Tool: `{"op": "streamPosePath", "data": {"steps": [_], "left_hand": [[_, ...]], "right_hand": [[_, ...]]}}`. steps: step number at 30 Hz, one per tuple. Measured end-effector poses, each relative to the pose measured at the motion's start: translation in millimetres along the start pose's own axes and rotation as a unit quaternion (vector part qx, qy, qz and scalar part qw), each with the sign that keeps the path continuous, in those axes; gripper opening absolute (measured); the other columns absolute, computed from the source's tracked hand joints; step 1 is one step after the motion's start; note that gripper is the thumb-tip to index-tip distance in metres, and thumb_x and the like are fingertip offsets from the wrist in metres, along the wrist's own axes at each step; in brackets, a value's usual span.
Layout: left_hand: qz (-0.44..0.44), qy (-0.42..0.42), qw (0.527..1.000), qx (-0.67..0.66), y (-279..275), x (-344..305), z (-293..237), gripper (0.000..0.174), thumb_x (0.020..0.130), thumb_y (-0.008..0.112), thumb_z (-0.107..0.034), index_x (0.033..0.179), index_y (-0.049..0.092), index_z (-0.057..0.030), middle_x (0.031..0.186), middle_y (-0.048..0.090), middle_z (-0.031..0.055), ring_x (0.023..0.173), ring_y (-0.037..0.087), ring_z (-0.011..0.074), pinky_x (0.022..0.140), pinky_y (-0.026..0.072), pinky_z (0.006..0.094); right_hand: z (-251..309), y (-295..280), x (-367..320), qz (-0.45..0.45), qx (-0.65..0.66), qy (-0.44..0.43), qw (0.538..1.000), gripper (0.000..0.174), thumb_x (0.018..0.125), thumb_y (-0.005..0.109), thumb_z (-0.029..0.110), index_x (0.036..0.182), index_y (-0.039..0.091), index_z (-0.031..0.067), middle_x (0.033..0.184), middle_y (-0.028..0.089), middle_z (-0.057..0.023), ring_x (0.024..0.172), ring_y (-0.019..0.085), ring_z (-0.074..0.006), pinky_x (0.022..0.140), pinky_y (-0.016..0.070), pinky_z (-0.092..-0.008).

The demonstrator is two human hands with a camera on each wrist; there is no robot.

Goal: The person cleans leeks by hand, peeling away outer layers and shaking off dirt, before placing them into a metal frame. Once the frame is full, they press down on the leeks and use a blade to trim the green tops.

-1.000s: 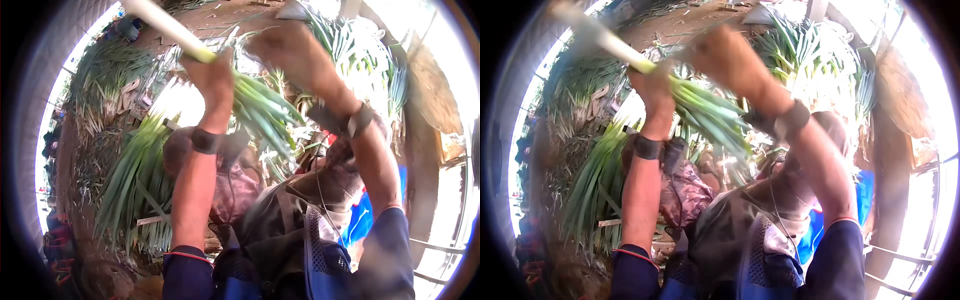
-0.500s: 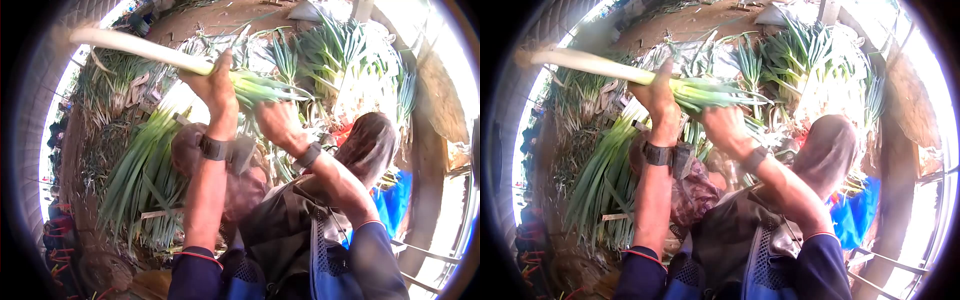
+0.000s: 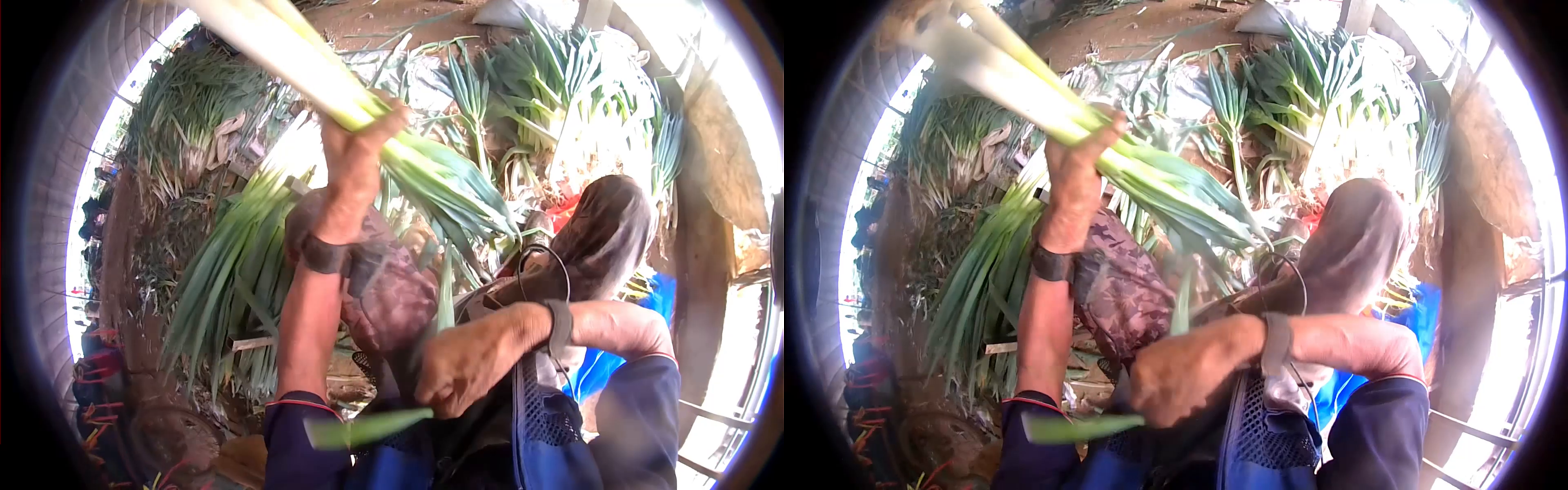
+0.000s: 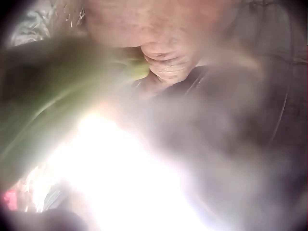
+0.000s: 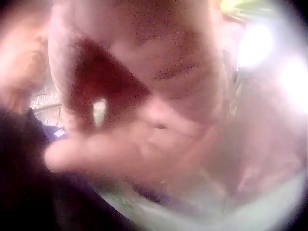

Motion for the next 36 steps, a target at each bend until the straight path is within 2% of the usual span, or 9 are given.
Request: {"op": "streamPosePath", "data": {"steps": [2,4,5,6,9,14,20,33,36], "left_hand": [[-0.011,0.013,1.0,0.002,-16,13,-13,0.042,0.074,0.076,-0.006,0.111,0.058,0.0,0.094,0.065,0.0142,0.084,0.066,0.022,0.078,0.0578,0.0365],[-0.037,0.059,0.997,-0.045,-35,22,-33,0.061,0.075,0.073,0.0,0.128,0.044,-0.0001,0.101,0.065,0.0137,0.095,0.066,0.0236,0.09,0.0554,0.0402],[-0.058,0.07,0.994,-0.065,-44,26,-43,0.066,0.076,0.071,0.003,0.133,0.038,-0.0001,0.104,0.063,0.0145,0.097,0.066,0.0239,0.091,0.0552,0.0398],[-0.081,0.083,0.99,-0.084,-54,27,-53,0.071,0.077,0.068,0.007,0.138,0.031,-0.0002,0.106,0.061,0.0154,0.1,0.065,0.0242,0.091,0.0551,0.0395],[-0.163,0.126,0.976,-0.073,-75,29,-75,0.051,0.078,0.071,0.006,0.122,0.045,0.001,0.105,0.058,0.0148,0.095,0.064,0.0234,0.082,0.0546,0.0368],[-0.274,0.161,0.941,-0.12,-92,19,-73,0.039,0.077,0.072,0.011,0.112,0.056,0.0036,0.106,0.061,0.0098,0.09,0.062,0.0182,0.086,0.0513,0.0319],[-0.289,0.155,0.936,-0.132,-97,1,-67,0.043,0.077,0.077,0.005,0.112,0.052,-0.0018,0.097,0.059,0.008,0.089,0.061,0.0192,0.083,0.052,0.0362],[-0.296,0.16,0.93,-0.146,-114,-4,-60,0.038,0.075,0.078,0.004,0.102,0.052,-0.0034,0.095,0.054,0.0066,0.088,0.059,0.0205,0.081,0.0533,0.0397],[-0.321,0.16,0.924,-0.136,-132,-4,-71,0.042,0.074,0.077,0.005,0.106,0.051,-0.0029,0.095,0.058,0.0091,0.086,0.062,0.0227,0.079,0.0545,0.0407]], "right_hand": [[-11,-11,-18,-0.009,-0.074,0.056,0.996,0.027,0.096,0.053,0.023,0.094,0.069,0.0014,0.062,0.06,-0.0042,0.051,0.057,-0.016,0.042,0.0447,-0.0318],[5,-74,-85,-0.297,0.075,-0.328,0.894,0.028,0.085,0.067,0.029,0.085,0.066,0.0011,0.069,0.06,-0.0171,0.071,0.065,-0.0282,0.059,0.0463,-0.0406],[-11,-83,-74,-0.29,-0.211,0.038,0.933,0.031,0.086,0.067,0.033,0.083,0.067,0.0021,0.069,0.061,-0.0168,0.07,0.065,-0.0308,0.06,0.0472,-0.0418],[-20,-104,-100,-0.22,-0.452,0.394,0.769,0.035,0.086,0.067,0.038,0.081,0.067,0.0032,0.068,0.063,-0.0166,0.068,0.065,-0.0334,0.061,0.0481,-0.043],[-8,-128,-112,-0.339,-0.454,0.414,0.713,0.039,0.085,0.069,0.042,0.071,0.067,0.005,0.064,0.062,-0.0144,0.065,0.064,-0.0341,0.059,0.0461,-0.0465],[31,-172,-78,-0.509,-0.547,0.335,0.574,0.049,0.093,0.058,0.051,0.102,0.055,0.0026,0.085,0.066,-0.0144,0.061,0.063,-0.0291,0.053,0.0453,-0.0411],[61,-176,-50,-0.521,-0.721,0.219,0.401,0.045,0.094,0.058,0.047,0.105,0.053,0.0039,0.084,0.067,-0.0144,0.062,0.065,-0.0324,0.053,0.0489,-0.0442],[-47,-183,-66,-0.348,-0.511,0.433,0.656,0.016,0.091,0.056,0.019,0.078,0.061,0.0095,0.058,0.057,-0.0093,0.053,0.06,-0.0274,0.049,0.0451,-0.044],[-75,-141,-77,-0.286,-0.544,0.348,0.708,0.016,0.083,0.057,0.011,0.069,0.064,0.0084,0.06,0.059,-0.0105,0.059,0.064,-0.0267,0.053,0.0481,-0.0441]]}}
Point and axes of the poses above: each hand's wrist, its own x-axis towards the middle knuckle, its own y-axis out of the palm, z = x × y, the point moved 9 cm from there along x, towards the middle knuckle
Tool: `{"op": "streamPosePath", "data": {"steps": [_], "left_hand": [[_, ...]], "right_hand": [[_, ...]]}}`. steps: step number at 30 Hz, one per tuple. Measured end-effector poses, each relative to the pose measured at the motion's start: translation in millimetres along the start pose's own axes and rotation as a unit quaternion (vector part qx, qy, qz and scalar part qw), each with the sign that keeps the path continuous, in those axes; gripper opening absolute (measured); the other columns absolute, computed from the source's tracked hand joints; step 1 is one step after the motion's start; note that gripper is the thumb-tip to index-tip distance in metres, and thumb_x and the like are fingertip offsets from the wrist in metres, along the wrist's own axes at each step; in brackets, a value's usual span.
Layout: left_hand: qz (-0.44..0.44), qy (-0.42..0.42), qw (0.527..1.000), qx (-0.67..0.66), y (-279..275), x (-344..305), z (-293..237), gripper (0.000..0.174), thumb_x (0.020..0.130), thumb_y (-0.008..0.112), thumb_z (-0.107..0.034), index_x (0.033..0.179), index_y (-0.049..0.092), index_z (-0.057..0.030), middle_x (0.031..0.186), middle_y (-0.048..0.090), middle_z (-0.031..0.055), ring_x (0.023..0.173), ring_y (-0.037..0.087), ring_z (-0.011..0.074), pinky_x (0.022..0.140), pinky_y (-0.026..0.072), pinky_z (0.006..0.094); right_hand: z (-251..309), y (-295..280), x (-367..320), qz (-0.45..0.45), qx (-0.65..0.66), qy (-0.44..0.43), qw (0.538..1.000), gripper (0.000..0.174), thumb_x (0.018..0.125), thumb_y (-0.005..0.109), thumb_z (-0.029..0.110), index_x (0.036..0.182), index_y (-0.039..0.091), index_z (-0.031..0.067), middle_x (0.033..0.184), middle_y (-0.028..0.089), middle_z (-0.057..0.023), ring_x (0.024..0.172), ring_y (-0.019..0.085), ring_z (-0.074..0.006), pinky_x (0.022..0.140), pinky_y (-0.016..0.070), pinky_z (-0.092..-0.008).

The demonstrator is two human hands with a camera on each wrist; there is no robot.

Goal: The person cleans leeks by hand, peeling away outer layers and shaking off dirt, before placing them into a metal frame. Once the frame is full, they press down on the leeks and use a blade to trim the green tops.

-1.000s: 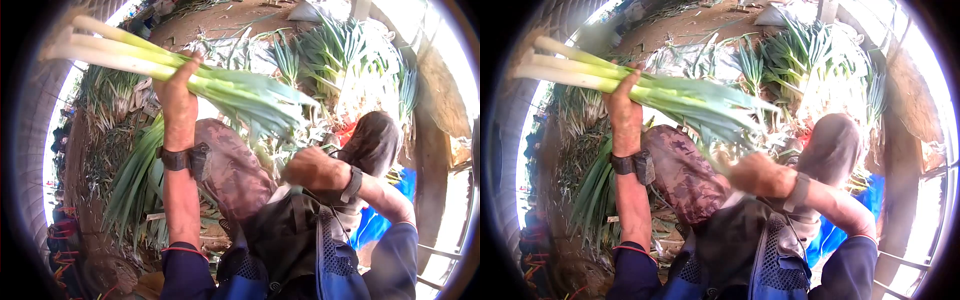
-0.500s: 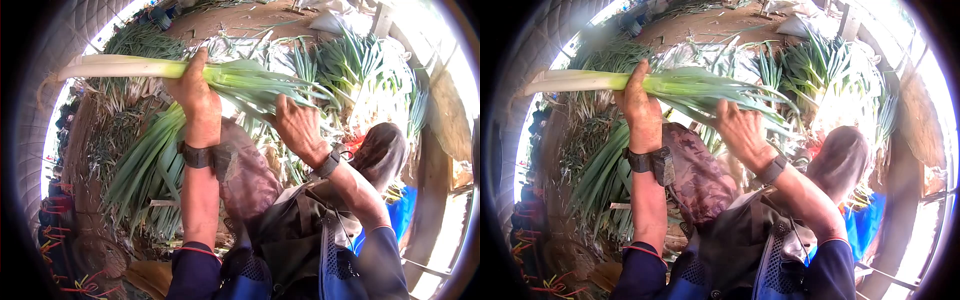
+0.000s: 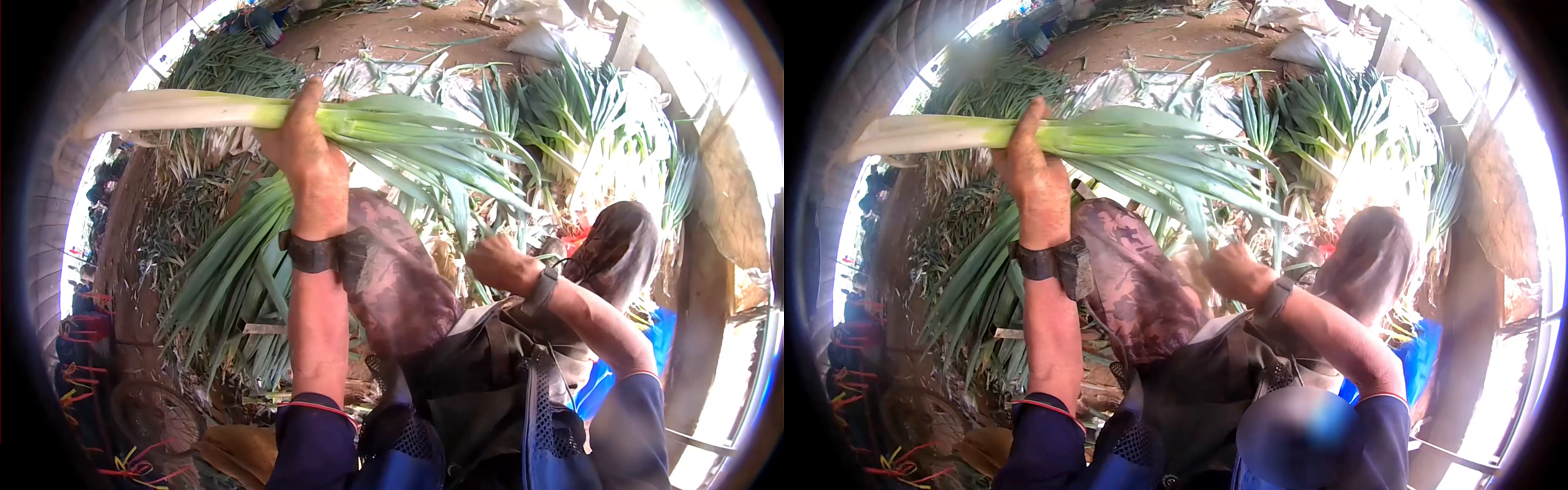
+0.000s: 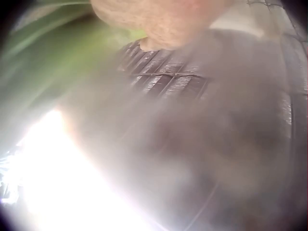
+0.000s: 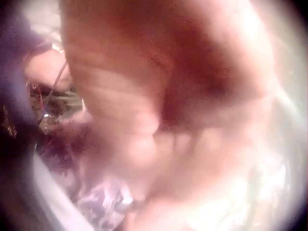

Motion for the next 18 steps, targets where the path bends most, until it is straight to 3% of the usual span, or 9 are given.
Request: {"op": "streamPosePath", "data": {"steps": [2,4,6,9,10,12,14,16,18], "left_hand": [[-0.017,0.012,1.0,0.007,-3,8,-17,0.044,0.074,0.077,0.005,0.108,0.05,-0.0024,0.096,0.06,0.0106,0.084,0.064,0.0239,0.078,0.0553,0.0413],[-0.025,0.027,0.999,0.0,-5,18,-42,0.061,0.075,0.076,0.005,0.127,0.044,0.0001,0.107,0.055,0.0097,0.097,0.059,0.0207,0.088,0.054,0.0375],[-0.046,0.05,0.998,0.004,-10,33,-71,0.052,0.076,0.075,0.004,0.122,0.049,0.0024,0.103,0.058,0.011,0.095,0.061,0.0225,0.086,0.0549,0.0372],[-0.024,0.115,0.993,0.019,-4,47,-127,0.038,0.077,0.074,0.004,0.111,0.056,0.005,0.097,0.061,0.011,0.09,0.063,0.0222,0.083,0.0555,0.0355],[-0.011,0.177,0.984,0.026,0,48,-153,0.031,0.078,0.073,0.004,0.105,0.057,0.0052,0.098,0.062,0.0127,0.089,0.064,0.023,0.082,0.0558,0.0369],[-0.003,0.253,0.966,0.045,-4,53,-186,0.025,0.079,0.072,0.005,0.1,0.058,0.0055,0.098,0.064,0.0143,0.088,0.065,0.0238,0.081,0.0561,0.0383],[0.035,0.326,0.943,0.053,-1,50,-207,0.022,0.08,0.072,0.004,0.098,0.059,0.0059,0.099,0.064,0.014,0.089,0.065,0.0227,0.082,0.0547,0.0362],[0.022,0.317,0.946,0.06,2,41,-211,0.022,0.081,0.071,0.004,0.099,0.059,0.0064,0.1,0.064,0.0143,0.089,0.065,0.0227,0.083,0.055,0.035],[0.021,0.309,0.947,0.081,3,40,-209,0.024,0.081,0.071,0.005,0.101,0.058,0.0063,0.101,0.063,0.0145,0.09,0.065,0.0236,0.082,0.0559,0.0349]], "right_hand": [[-6,53,-15,0.115,-0.116,-0.032,0.986,0.015,0.083,0.057,0.01,0.073,0.069,0.0115,0.079,0.065,-0.009,0.066,0.065,-0.0209,0.058,0.0491,-0.0376],[-14,58,-17,0.13,-0.121,-0.024,0.984,0.014,0.082,0.057,0.01,0.076,0.069,0.0108,0.081,0.066,-0.0114,0.071,0.066,-0.0237,0.062,0.0502,-0.0397],[-22,52,-7,0.146,-0.113,-0.01,0.983,0.011,0.082,0.057,0.01,0.084,0.068,0.0074,0.08,0.067,-0.0147,0.076,0.067,-0.0286,0.069,0.051,-0.0441],[-39,16,21,0.053,-0.053,0.014,0.997,0.014,0.08,0.065,0.018,0.091,0.068,0.0093,0.084,0.066,-0.0132,0.082,0.066,-0.0343,0.069,0.0498,-0.0482],[-42,5,37,0.107,-0.106,0.058,0.987,0.021,0.08,0.067,0.018,0.099,0.065,0.0089,0.095,0.064,-0.0135,0.081,0.066,-0.0343,0.068,0.0511,-0.0469],[-29,-48,66,-0.203,-0.044,-0.045,0.977,0.031,0.083,0.067,0.02,0.111,0.063,0.0089,0.109,0.061,-0.0143,0.075,0.066,-0.03,0.06,0.0523,-0.0422],[17,-96,105,-0.194,-0.021,-0.041,0.98,0.028,0.094,0.057,0.023,0.12,0.057,0.0138,0.124,0.055,-0.0168,0.062,0.063,-0.0253,0.051,0.0492,-0.0403],[69,-147,128,-0.216,0.009,-0.033,0.976,0.034,0.094,0.062,0.028,0.124,0.053,0.0145,0.126,0.053,-0.0169,0.064,0.064,-0.0267,0.051,0.0499,-0.0395],[82,-163,166,-0.241,0.052,0.01,0.969,0.047,0.091,0.066,0.031,0.127,0.045,0.0115,0.122,0.056,-0.0176,0.065,0.065,-0.0306,0.052,0.0507,-0.0415]]}}
Point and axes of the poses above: each hand's wrist, its own x-axis towards the middle knuckle, its own y-axis out of the palm, z = x × y, the point moved 9 cm from there along x, towards the middle knuckle
